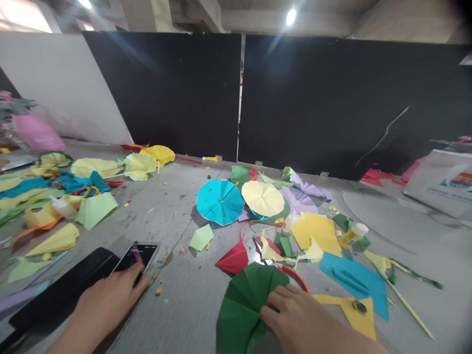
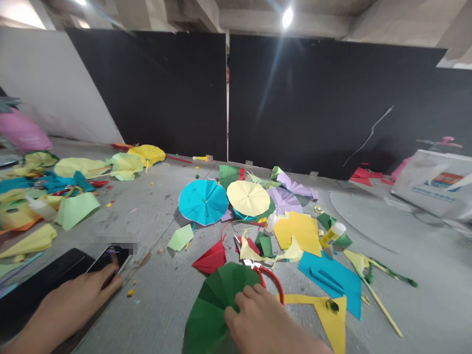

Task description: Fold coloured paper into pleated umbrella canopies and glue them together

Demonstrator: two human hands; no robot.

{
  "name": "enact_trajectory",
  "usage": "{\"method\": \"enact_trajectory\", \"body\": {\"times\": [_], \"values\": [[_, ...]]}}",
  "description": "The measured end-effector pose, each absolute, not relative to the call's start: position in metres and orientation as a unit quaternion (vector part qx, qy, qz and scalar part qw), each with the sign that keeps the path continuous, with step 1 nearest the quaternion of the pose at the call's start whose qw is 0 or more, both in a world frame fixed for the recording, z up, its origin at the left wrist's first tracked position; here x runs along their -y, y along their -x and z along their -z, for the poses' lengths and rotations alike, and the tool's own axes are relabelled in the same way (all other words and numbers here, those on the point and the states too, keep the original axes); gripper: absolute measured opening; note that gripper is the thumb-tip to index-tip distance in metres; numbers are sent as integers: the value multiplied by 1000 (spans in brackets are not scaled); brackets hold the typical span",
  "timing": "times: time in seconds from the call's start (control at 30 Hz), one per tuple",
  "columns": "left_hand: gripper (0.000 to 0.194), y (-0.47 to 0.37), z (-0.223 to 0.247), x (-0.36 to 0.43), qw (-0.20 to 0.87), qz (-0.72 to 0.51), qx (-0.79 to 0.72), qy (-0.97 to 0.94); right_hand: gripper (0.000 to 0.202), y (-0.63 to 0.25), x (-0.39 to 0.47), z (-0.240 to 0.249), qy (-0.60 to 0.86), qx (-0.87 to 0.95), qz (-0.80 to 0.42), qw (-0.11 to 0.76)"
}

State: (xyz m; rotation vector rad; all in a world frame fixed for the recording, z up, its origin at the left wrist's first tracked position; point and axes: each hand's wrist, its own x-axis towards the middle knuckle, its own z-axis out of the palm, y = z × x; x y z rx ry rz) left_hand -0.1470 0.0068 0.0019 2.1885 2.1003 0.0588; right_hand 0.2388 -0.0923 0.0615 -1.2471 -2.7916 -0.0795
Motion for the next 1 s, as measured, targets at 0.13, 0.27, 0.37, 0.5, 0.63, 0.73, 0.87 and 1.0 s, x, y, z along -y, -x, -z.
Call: {"method": "enact_trajectory", "body": {"times": [0.13, 0.27, 0.37, 0.5, 0.63, 0.73, 0.87, 1.0], "values": [[39, 132, -18, -8, 72, -95, -656, -745, 28, -232, 85, -84, 391, 917, 3, 78], [42, 90, -44, -6, 165, -215, -529, -804, 40, -230, 72, -96, 380, 906, 6, 185], [44, 57, -56, -7, 351, -368, -392, -767, 26, -237, 63, -95, 415, 857, -68, 298], [80, 28, -49, -18, 560, -447, -273, -643, 30, -246, 53, -96, 511, 761, -176, 358], [55, 16, -34, -28, 637, -417, -270, -589, 39, -247, 42, -99, 516, 715, -269, 388], [35, 14, -30, -29, 636, -416, -308, -572, 42, -249, 33, -97, 532, 696, -296, 381], [34, 14, -26, -28, 622, -433, -352, -550, 43, -255, 21, -88, 552, 689, -300, 361], [37, 10, -21, -30, 602, -455, -389, -529, 39, -259, 13, -80, 559, 694, -301, 341]]}}
